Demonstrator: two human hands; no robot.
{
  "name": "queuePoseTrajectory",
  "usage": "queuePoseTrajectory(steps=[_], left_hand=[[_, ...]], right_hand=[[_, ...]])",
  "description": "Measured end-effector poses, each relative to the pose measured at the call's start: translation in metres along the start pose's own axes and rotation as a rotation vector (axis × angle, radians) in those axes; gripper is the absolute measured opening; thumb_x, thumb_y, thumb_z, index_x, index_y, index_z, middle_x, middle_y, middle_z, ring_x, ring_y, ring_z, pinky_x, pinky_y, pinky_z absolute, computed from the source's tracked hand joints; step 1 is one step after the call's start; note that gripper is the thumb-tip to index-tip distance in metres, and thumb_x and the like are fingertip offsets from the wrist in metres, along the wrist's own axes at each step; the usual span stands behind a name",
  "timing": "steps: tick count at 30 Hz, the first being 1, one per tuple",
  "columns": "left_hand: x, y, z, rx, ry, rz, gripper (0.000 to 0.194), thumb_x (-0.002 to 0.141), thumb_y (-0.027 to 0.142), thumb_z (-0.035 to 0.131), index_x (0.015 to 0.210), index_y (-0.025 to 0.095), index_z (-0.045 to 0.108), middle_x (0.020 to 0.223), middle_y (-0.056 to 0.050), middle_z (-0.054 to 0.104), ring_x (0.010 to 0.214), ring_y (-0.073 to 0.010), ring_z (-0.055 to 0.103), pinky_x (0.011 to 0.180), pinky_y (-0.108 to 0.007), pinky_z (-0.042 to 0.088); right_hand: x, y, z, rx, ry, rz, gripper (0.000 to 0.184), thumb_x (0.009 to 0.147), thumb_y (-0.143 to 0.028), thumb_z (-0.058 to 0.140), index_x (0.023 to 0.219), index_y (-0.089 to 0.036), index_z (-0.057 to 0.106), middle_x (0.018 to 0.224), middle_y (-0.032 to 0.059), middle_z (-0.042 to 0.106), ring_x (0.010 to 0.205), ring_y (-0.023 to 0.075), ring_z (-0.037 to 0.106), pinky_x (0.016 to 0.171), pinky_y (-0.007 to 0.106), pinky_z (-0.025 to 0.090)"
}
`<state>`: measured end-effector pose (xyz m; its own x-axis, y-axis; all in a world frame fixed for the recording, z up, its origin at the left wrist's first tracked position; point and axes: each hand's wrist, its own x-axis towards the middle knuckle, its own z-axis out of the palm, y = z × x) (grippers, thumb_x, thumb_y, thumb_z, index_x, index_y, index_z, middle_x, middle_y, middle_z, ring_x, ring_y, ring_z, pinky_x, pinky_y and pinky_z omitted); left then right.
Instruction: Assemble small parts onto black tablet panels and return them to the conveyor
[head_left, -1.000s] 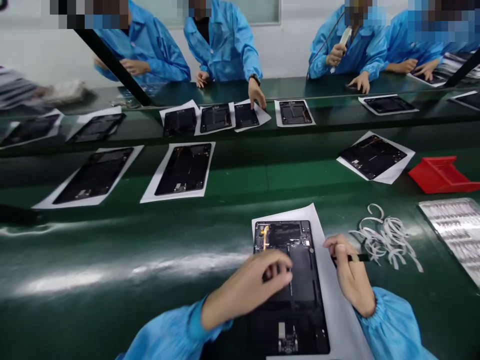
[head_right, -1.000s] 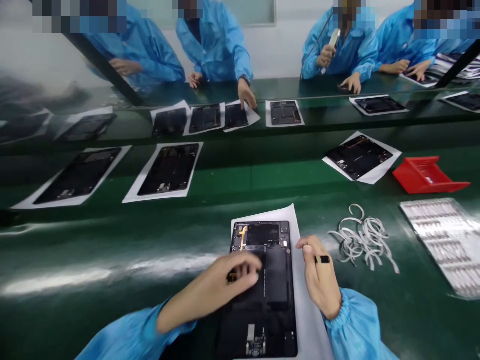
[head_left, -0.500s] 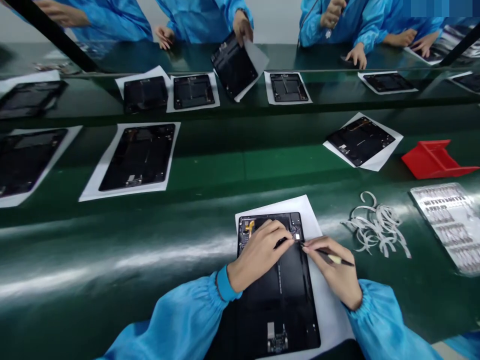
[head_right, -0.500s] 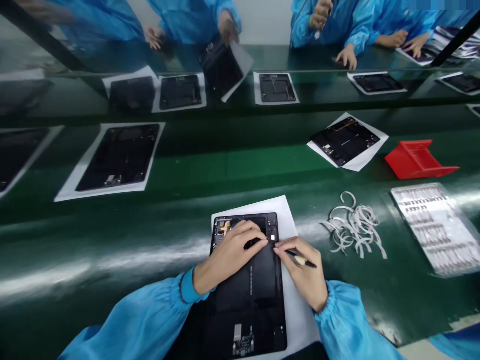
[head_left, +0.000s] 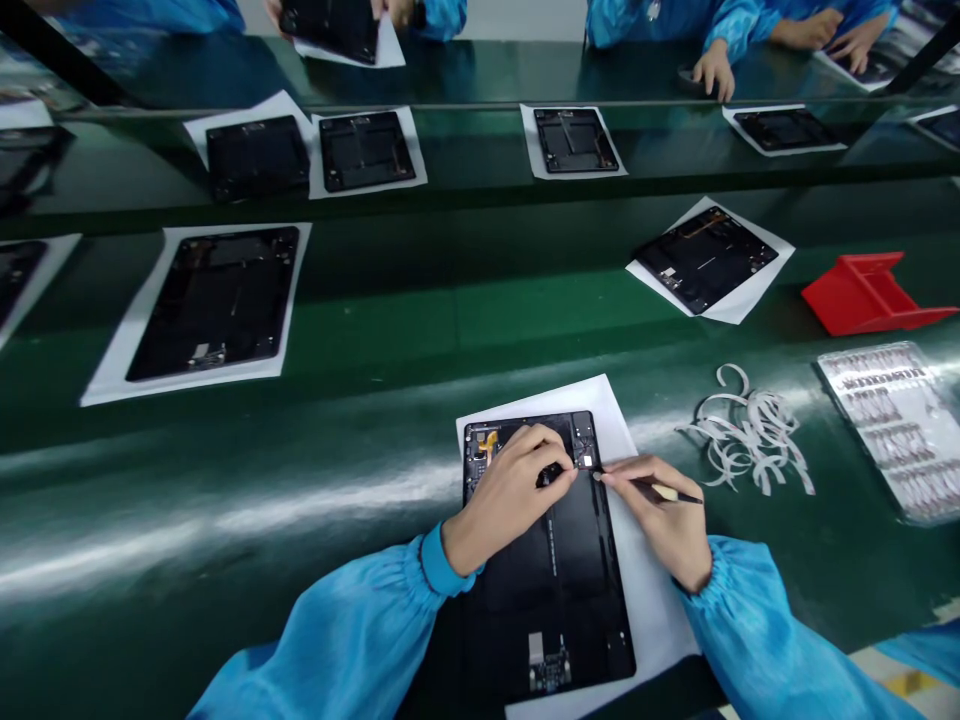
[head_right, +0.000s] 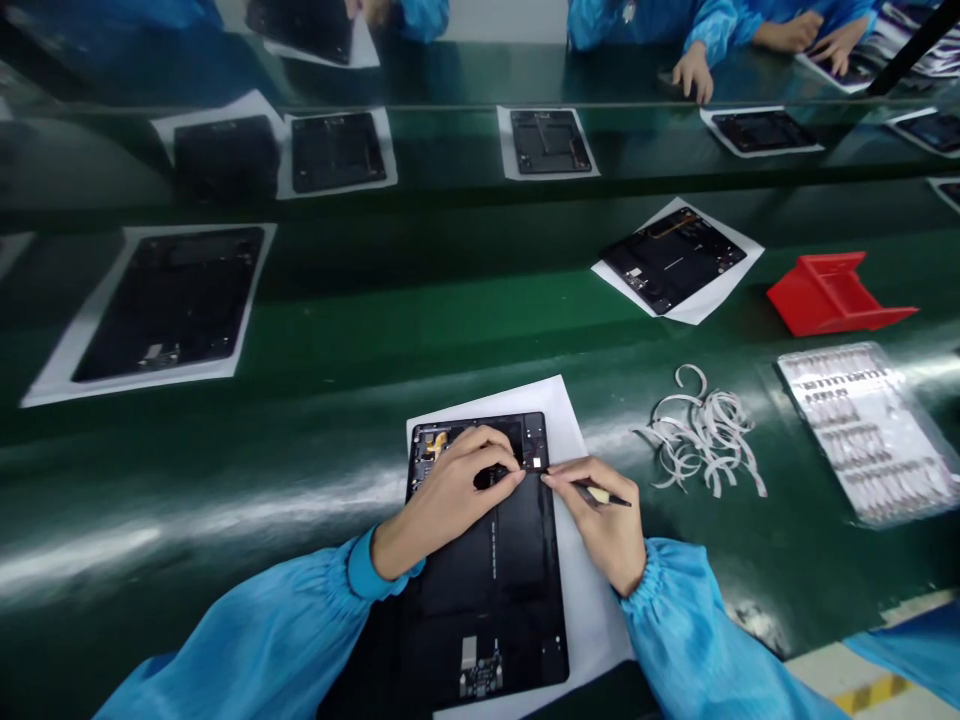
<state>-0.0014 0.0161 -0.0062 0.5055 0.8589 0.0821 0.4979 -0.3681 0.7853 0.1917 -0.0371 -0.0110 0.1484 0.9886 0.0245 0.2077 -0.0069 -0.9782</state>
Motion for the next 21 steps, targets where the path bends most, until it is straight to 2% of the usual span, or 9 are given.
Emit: queuePoseTrajectory(steps=[9, 15, 21], left_hand=[[0.003, 0.004, -0.001, -0.025, 0.006, -0.037, 0.010, 0.082, 0.013, 0.062, 0.075, 0.020, 0.065, 0.095, -0.003, 0.061, 0.089, -0.0192, 0.059, 0.082, -0.033, 0.047], [0.006, 0.005, -0.001, -0.051, -0.020, -0.077, 0.013, 0.079, 0.010, 0.063, 0.071, 0.019, 0.064, 0.100, -0.003, 0.061, 0.095, -0.0203, 0.059, 0.086, -0.035, 0.047], [0.007, 0.006, 0.000, -0.037, -0.008, -0.070, 0.014, 0.077, 0.007, 0.063, 0.069, 0.019, 0.064, 0.100, -0.004, 0.061, 0.095, -0.0202, 0.059, 0.086, -0.036, 0.047]], right_hand=[[0.004, -0.002, -0.001, 0.012, 0.036, 0.055, 0.010, 0.078, -0.027, 0.075, 0.072, -0.021, 0.070, 0.080, 0.0043, 0.074, 0.078, 0.0205, 0.071, 0.073, 0.033, 0.060], [0.014, -0.007, 0.004, 0.001, -0.069, 0.031, 0.009, 0.076, -0.026, 0.076, 0.070, -0.022, 0.071, 0.078, 0.0027, 0.075, 0.076, 0.0201, 0.072, 0.075, 0.033, 0.059], [0.014, -0.004, 0.003, -0.005, -0.111, 0.039, 0.009, 0.077, -0.028, 0.075, 0.072, -0.021, 0.072, 0.081, 0.0039, 0.076, 0.078, 0.0215, 0.072, 0.077, 0.035, 0.058]])
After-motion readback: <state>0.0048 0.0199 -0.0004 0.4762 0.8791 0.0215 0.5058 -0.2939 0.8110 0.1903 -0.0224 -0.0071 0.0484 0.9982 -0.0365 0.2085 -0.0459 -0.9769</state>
